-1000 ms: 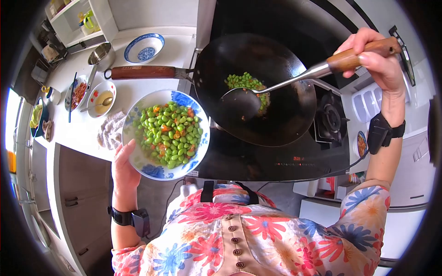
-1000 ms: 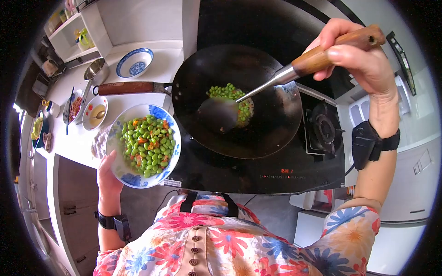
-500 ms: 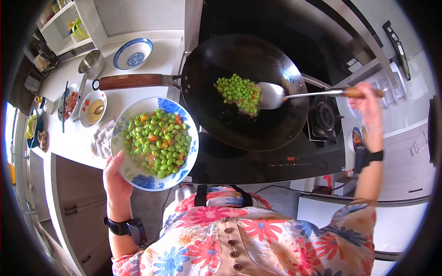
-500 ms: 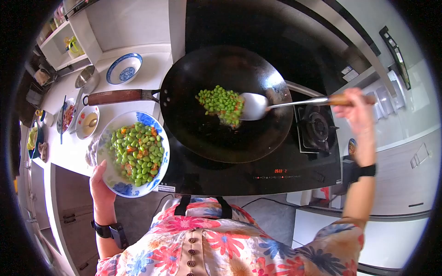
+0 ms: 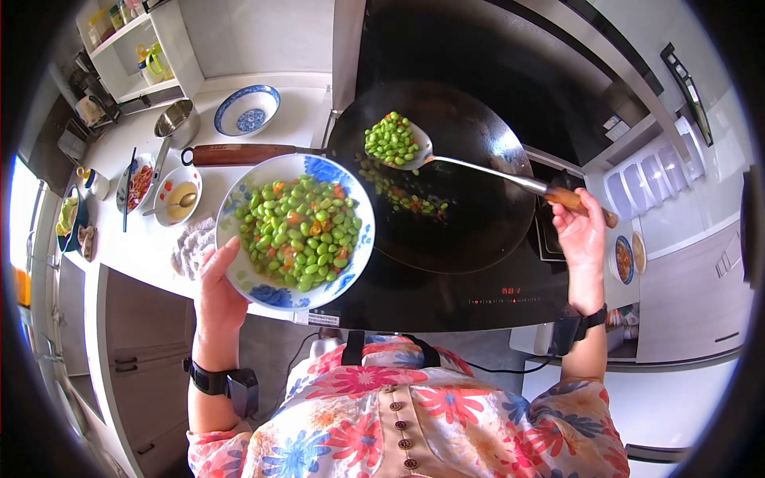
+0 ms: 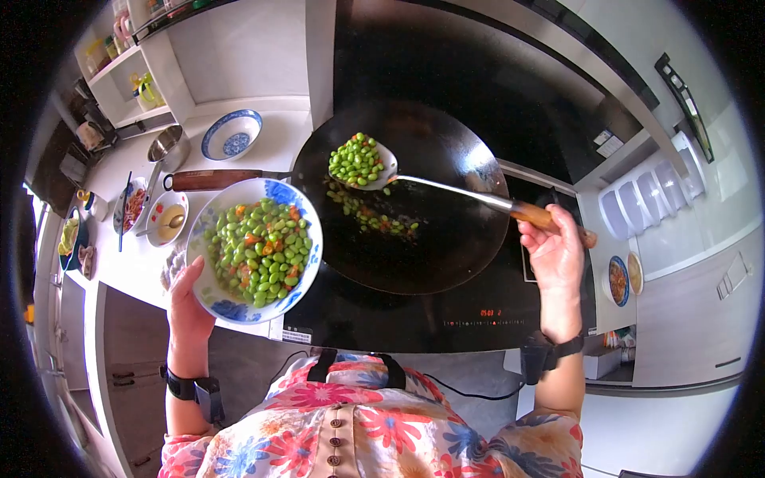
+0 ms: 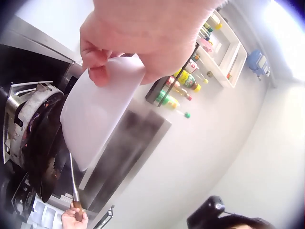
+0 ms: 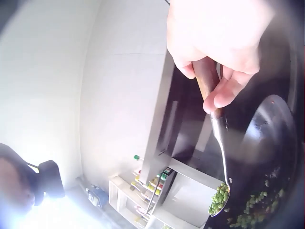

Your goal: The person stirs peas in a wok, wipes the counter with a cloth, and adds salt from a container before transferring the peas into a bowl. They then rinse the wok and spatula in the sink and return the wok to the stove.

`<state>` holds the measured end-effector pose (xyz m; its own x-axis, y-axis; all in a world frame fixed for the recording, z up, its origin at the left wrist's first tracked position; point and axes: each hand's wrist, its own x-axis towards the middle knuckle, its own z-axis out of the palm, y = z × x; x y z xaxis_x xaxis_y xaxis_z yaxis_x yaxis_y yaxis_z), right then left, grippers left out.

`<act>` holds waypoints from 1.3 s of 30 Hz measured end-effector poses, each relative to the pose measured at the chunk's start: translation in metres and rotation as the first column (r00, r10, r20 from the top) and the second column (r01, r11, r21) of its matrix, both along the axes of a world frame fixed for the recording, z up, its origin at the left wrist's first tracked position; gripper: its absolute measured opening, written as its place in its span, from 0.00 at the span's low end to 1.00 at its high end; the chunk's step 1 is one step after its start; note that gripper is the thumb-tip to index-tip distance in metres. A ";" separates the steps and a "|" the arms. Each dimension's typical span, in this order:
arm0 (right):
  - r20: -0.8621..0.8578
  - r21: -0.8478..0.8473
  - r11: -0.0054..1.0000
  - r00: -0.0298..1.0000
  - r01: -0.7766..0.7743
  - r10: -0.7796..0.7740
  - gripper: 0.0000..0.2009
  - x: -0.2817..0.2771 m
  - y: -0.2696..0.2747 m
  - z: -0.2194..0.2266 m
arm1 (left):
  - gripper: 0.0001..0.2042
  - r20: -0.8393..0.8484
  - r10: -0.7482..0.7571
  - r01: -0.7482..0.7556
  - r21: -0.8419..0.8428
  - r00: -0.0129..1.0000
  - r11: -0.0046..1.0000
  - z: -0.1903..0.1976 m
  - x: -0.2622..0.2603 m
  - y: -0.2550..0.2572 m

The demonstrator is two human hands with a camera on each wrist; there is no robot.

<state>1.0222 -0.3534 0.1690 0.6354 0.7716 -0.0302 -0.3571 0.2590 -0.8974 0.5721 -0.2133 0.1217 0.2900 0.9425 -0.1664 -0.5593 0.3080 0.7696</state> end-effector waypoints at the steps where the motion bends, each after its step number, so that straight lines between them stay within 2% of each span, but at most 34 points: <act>1: 0.030 0.031 0.999 1.000 -0.004 0.003 0.09 0.000 -0.002 0.011 | 0.16 -0.012 -0.030 0.030 -0.005 0.999 1.000 0.003 0.005 0.003; 3: 0.081 0.072 0.997 0.996 -0.034 0.028 0.09 0.004 -0.008 0.033 | 0.18 -0.053 -0.120 0.120 0.003 0.991 0.993 0.001 0.005 0.012; 4: 0.116 0.093 0.995 0.993 -0.048 0.037 0.09 0.003 -0.010 0.046 | 0.18 -0.114 -0.123 0.122 -0.013 0.986 0.992 0.004 0.010 0.014; 7: 0.261 0.131 0.990 0.965 -0.046 0.010 0.10 -0.006 -0.020 0.078 | 0.18 -0.158 -0.117 0.112 -0.036 0.981 0.993 0.008 0.023 0.023; 9: 0.383 0.141 0.981 0.921 -0.133 0.070 0.09 -0.022 -0.027 0.096 | 0.17 -0.171 -0.186 0.194 0.032 0.968 0.980 0.008 0.031 0.030; 11: 0.434 0.133 0.973 0.894 -0.191 0.116 0.08 -0.040 -0.035 0.109 | 0.15 -0.164 -0.146 0.148 0.003 0.976 0.989 0.019 0.046 0.031; 13: 0.670 0.107 0.950 0.728 -0.292 0.148 0.07 -0.056 -0.042 0.117 | 0.14 -0.139 -0.109 0.106 -0.029 0.984 0.994 0.020 0.054 0.035; 14: 0.670 0.105 0.950 0.727 -0.295 0.151 0.07 -0.057 -0.047 0.120 | 0.14 -0.138 -0.107 0.104 -0.031 0.985 0.994 0.021 0.056 0.036; 16: 0.849 0.084 0.942 0.519 -0.326 0.103 0.07 -0.054 -0.056 0.126 | 0.14 -0.169 -0.122 0.125 0.006 0.978 0.992 0.024 0.060 0.036; 17: 0.876 0.087 0.932 0.473 -0.352 0.096 0.06 -0.050 -0.056 0.130 | 0.14 -0.167 -0.121 0.124 0.004 0.978 0.992 0.022 0.058 0.038; 18: 0.877 0.085 0.932 0.470 -0.353 0.098 0.06 -0.046 -0.056 0.130 | 0.14 -0.174 -0.164 0.171 0.028 0.971 0.985 0.017 0.056 0.040; 19: 0.855 0.114 0.953 0.516 -0.281 0.050 0.06 -0.042 -0.056 0.130 | 0.15 -0.183 -0.205 0.218 0.051 0.961 0.975 0.014 0.054 0.042; 21: 0.797 0.164 0.970 0.604 -0.181 -0.022 0.07 -0.036 -0.046 0.121 | 0.16 -0.164 -0.191 0.198 0.030 0.968 0.980 0.009 0.055 0.042; 23: 0.790 0.106 0.980 0.613 -0.171 0.022 0.07 -0.037 -0.024 0.107 | 0.16 -0.146 -0.185 0.188 0.011 0.972 0.982 0.009 0.055 0.040; 24: 0.778 0.046 0.986 0.625 -0.161 0.065 0.07 -0.039 -0.013 0.101 | 0.15 -0.094 -0.131 0.128 -0.036 0.987 0.991 0.013 0.055 0.035; 25: 0.801 0.001 0.986 0.591 -0.168 0.100 0.06 -0.040 -0.002 0.097 | 0.15 -0.046 -0.076 0.072 -0.085 0.996 0.994 0.014 0.055 0.031; 26: 0.819 -0.046 0.984 0.557 -0.173 0.136 0.06 -0.042 0.009 0.095 | 0.16 0.026 -0.122 0.124 -0.099 0.992 0.987 0.011 0.048 0.030; 30: 0.875 -0.129 0.965 0.432 -0.227 0.218 0.05 -0.053 0.045 0.094 | 0.17 0.163 -0.100 0.116 -0.093 0.981 0.989 -0.010 0.016 0.027; 32: 0.954 -0.148 0.957 0.219 -0.251 0.205 0.05 -0.058 0.058 0.094 | 0.17 0.149 -0.097 0.108 -0.068 0.984 0.992 -0.012 0.002 0.021; 34: 0.943 -0.189 0.946 0.222 -0.264 0.250 0.04 -0.067 0.056 0.104 | 0.17 0.103 -0.046 0.052 -0.054 0.994 0.997 -0.012 -0.010 0.011; 36: 0.879 -0.287 0.868 0.248 -0.404 0.407 0.05 -0.072 0.048 0.115 | 0.17 0.094 -0.006 0.012 -0.056 0.996 0.998 -0.016 -0.021 0.002; 37: 0.863 -0.275 0.843 0.269 -0.462 0.428 0.05 -0.074 0.044 0.120 | 0.17 0.082 -0.002 0.007 -0.062 0.997 0.998 -0.019 -0.028 -0.001; 39: 0.865 -0.271 0.848 0.272 -0.456 0.422 0.05 -0.077 0.039 0.123 | 0.18 0.058 0.039 -0.034 -0.093 0.998 0.995 -0.026 -0.037 -0.008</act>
